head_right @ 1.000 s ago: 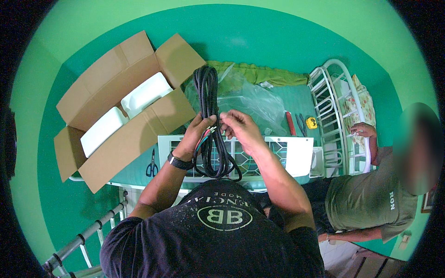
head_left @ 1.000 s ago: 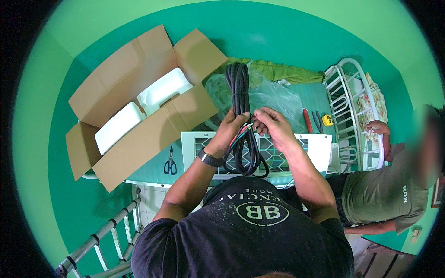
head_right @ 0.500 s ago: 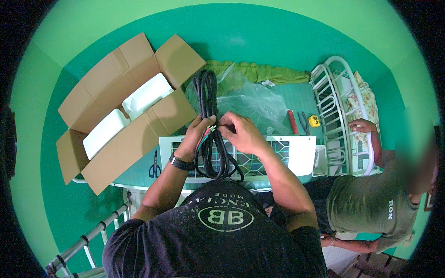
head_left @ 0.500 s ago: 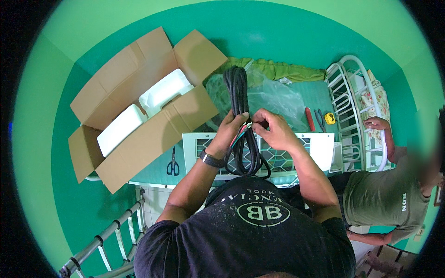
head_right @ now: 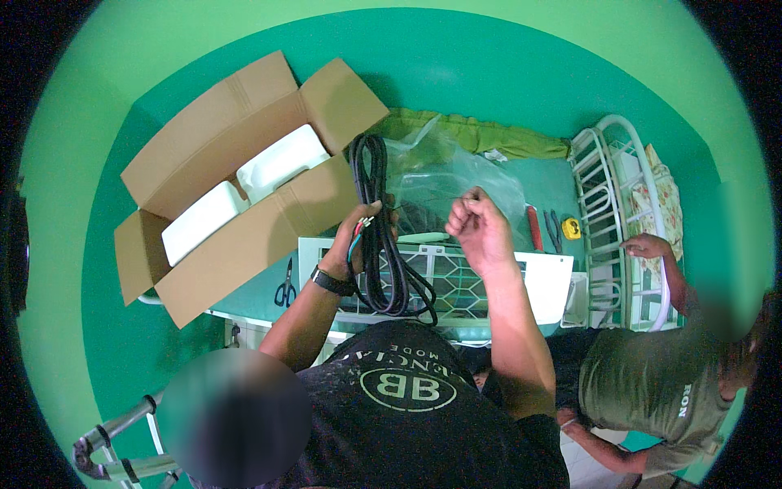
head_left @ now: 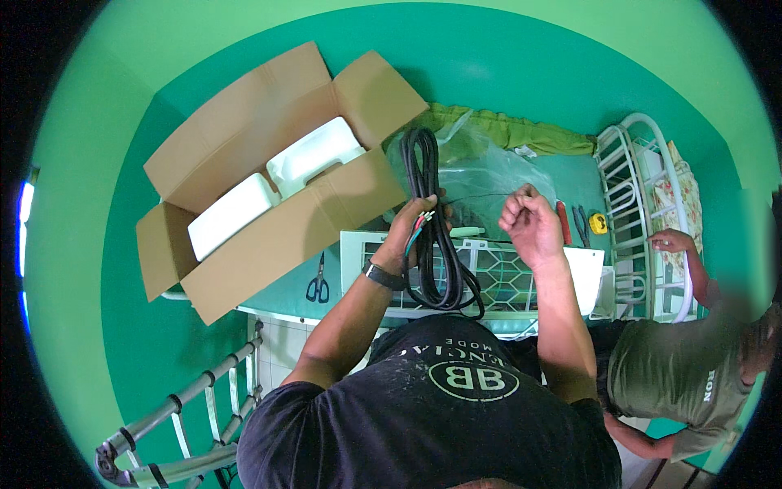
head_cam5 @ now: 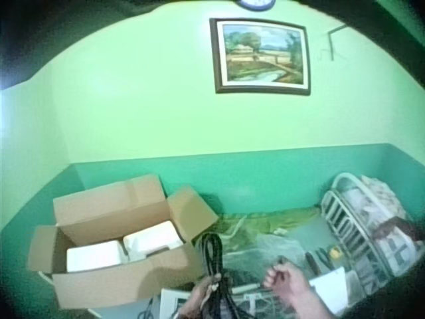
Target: The person assembles a split air conditioner unit on a table. They handle the power cord, remove the front grille, measure the unit with a tape measure, and attach a drain hose using a screwdriver. Another person assists by holding the unit steady.
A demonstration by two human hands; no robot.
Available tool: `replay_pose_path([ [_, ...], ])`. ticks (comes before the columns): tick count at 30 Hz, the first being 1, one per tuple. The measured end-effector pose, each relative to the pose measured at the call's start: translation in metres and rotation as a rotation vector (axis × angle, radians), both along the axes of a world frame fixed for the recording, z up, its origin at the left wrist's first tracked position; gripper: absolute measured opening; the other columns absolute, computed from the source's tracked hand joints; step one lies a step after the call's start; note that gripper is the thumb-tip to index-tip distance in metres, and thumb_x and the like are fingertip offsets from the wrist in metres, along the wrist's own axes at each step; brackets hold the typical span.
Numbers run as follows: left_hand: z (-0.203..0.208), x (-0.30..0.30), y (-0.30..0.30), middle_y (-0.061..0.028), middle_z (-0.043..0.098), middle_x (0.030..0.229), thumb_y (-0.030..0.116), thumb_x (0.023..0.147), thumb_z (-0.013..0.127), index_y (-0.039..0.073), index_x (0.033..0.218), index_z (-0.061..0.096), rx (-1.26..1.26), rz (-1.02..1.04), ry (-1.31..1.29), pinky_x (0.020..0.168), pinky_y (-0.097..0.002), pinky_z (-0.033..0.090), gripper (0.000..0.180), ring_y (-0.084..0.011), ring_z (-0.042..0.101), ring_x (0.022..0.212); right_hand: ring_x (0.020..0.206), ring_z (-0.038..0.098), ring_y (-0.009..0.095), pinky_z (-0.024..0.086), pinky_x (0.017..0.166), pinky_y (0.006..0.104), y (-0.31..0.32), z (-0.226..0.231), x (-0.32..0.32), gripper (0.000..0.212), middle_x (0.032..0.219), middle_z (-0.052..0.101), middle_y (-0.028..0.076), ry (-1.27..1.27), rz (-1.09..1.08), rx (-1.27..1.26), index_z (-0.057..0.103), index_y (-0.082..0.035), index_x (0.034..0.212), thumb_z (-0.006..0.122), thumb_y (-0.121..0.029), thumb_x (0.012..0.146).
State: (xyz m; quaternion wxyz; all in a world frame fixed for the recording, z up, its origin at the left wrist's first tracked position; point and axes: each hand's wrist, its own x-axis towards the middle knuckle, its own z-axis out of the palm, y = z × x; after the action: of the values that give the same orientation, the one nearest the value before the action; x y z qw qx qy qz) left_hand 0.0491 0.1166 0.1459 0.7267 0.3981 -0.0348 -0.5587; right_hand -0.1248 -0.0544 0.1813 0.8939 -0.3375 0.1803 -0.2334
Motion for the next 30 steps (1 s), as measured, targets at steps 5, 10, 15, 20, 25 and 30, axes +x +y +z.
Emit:
replay_pose_path([
  [5, -0.009, 0.008, 0.020, -0.0074, 0.064, 0.090, 0.032, 0.095, 0.063, 0.007, 0.116, 0.056, -0.016, 0.094, 0.103, 0.064, -0.0346, 0.057, 0.033, -0.0194, 0.065, 0.074, 0.071, 0.049, 0.013, 0.041, 0.064, 0.0292, -0.008, -0.014, -0.016, 0.009, 0.082, 0.054, 0.002, 0.192, -0.119, -0.172, 0.053, -0.011, 0.097, 0.060, -0.015, 0.093],
  [10, 0.009, 0.020, 0.049, -0.0020, 0.055, 0.083, 0.030, 0.099, 0.059, 0.008, 0.121, 0.054, -0.411, 0.226, 0.292, 0.068, -0.0306, 0.045, 0.032, -0.0147, 0.053, 0.073, 0.067, 0.050, 0.009, 0.042, 0.064, 0.0268, -0.048, -0.063, -0.023, 0.012, 0.078, 0.059, 0.000, 0.581, -0.057, -0.805, 0.060, -0.005, 0.092, 0.069, -0.013, 0.092],
  [15, 0.046, 0.030, 0.078, -0.0010, 0.055, 0.085, 0.031, 0.100, 0.058, 0.005, 0.126, 0.056, -0.597, 0.351, 0.231, 0.071, -0.0279, 0.045, 0.037, -0.0123, 0.053, 0.076, 0.074, 0.060, 0.016, 0.048, 0.072, 0.0316, -0.113, -0.117, -0.017, 0.014, 0.083, 0.066, 0.006, 0.727, -0.069, -1.133, 0.061, -0.003, 0.094, 0.072, -0.010, 0.089],
  [20, 0.071, 0.039, 0.122, -0.0036, 0.055, 0.086, 0.031, 0.100, 0.058, 0.006, 0.130, 0.054, -0.706, 0.497, 0.132, 0.074, -0.0315, 0.048, 0.039, -0.0157, 0.056, 0.077, 0.079, 0.066, 0.024, 0.051, 0.076, 0.0351, -0.135, -0.133, 0.007, 0.018, 0.087, 0.069, 0.011, 0.797, -0.015, -1.344, 0.061, -0.002, 0.095, 0.074, -0.009, 0.086],
  [25, 0.112, 0.028, 0.170, -0.0003, 0.050, 0.083, 0.032, 0.100, 0.058, 0.003, 0.133, 0.054, -0.664, 0.687, -0.190, 0.069, -0.0280, 0.042, 0.044, -0.0117, 0.049, 0.073, 0.071, 0.062, 0.030, 0.050, 0.071, 0.0388, -0.152, -0.166, 0.027, 0.020, 0.079, 0.065, 0.013, 0.648, 0.103, -1.470, 0.057, -0.001, 0.090, 0.074, -0.008, 0.083],
  [30, 0.135, -0.014, 0.201, -0.0002, 0.050, 0.082, 0.032, 0.100, 0.056, 0.007, 0.136, 0.052, -0.578, 0.920, -0.410, 0.067, -0.0284, 0.039, 0.044, -0.0117, 0.046, 0.070, 0.086, 0.066, 0.037, 0.051, 0.077, 0.0484, -0.187, -0.222, 0.018, 0.027, 0.092, 0.069, 0.017, 0.662, 0.230, -1.725, 0.064, -0.001, 0.100, 0.075, -0.015, 0.079],
])
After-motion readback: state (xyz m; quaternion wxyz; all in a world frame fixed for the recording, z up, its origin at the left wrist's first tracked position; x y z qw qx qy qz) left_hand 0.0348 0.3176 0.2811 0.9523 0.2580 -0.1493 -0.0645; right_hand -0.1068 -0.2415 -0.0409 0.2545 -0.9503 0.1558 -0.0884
